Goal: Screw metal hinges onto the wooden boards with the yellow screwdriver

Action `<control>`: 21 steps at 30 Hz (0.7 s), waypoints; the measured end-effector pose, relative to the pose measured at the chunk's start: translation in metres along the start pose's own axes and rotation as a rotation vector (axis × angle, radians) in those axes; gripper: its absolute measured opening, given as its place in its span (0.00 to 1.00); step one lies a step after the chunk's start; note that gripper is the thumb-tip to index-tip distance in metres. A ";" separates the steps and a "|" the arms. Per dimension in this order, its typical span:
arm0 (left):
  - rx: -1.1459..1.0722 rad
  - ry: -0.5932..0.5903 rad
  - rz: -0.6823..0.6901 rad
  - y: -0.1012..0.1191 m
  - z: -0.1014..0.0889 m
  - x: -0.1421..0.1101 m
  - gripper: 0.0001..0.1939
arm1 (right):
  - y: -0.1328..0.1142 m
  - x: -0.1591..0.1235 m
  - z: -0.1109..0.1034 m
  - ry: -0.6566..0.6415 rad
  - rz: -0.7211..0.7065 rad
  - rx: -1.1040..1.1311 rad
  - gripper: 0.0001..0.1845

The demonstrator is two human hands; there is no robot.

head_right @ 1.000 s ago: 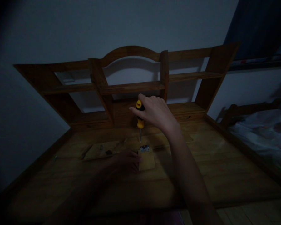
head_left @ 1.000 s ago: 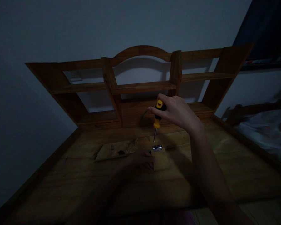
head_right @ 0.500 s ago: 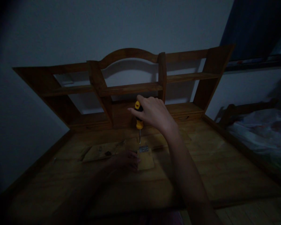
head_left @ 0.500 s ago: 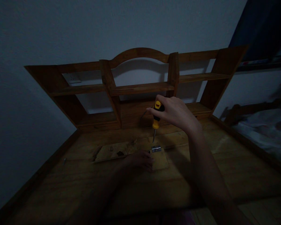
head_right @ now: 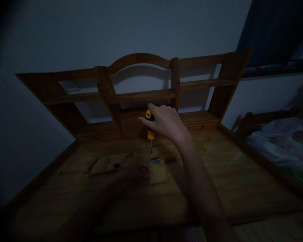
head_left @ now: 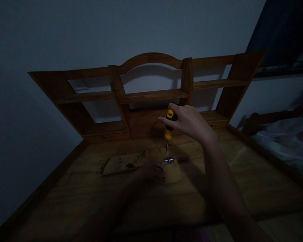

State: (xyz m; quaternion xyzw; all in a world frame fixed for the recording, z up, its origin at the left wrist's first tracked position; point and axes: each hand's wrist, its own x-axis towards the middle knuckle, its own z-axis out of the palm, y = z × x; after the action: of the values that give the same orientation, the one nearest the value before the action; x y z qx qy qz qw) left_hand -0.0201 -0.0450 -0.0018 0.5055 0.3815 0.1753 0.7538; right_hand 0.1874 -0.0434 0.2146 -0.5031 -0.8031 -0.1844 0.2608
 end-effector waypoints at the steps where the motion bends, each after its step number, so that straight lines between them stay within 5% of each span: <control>1: -0.002 0.008 -0.003 0.000 0.001 0.000 0.26 | -0.001 0.000 0.000 0.002 0.000 -0.002 0.24; 15: 0.289 0.091 -0.048 -0.002 -0.002 0.000 0.29 | 0.000 -0.007 -0.012 0.045 -0.020 0.057 0.22; 21: 0.515 0.085 -0.048 0.030 -0.003 -0.029 0.31 | 0.009 -0.020 -0.030 0.022 0.007 0.085 0.21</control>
State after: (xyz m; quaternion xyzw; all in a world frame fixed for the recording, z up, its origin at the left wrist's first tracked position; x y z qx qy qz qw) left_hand -0.0373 -0.0496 0.0357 0.6636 0.4568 0.0755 0.5876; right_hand 0.2099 -0.0702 0.2270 -0.4921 -0.8056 -0.1548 0.2915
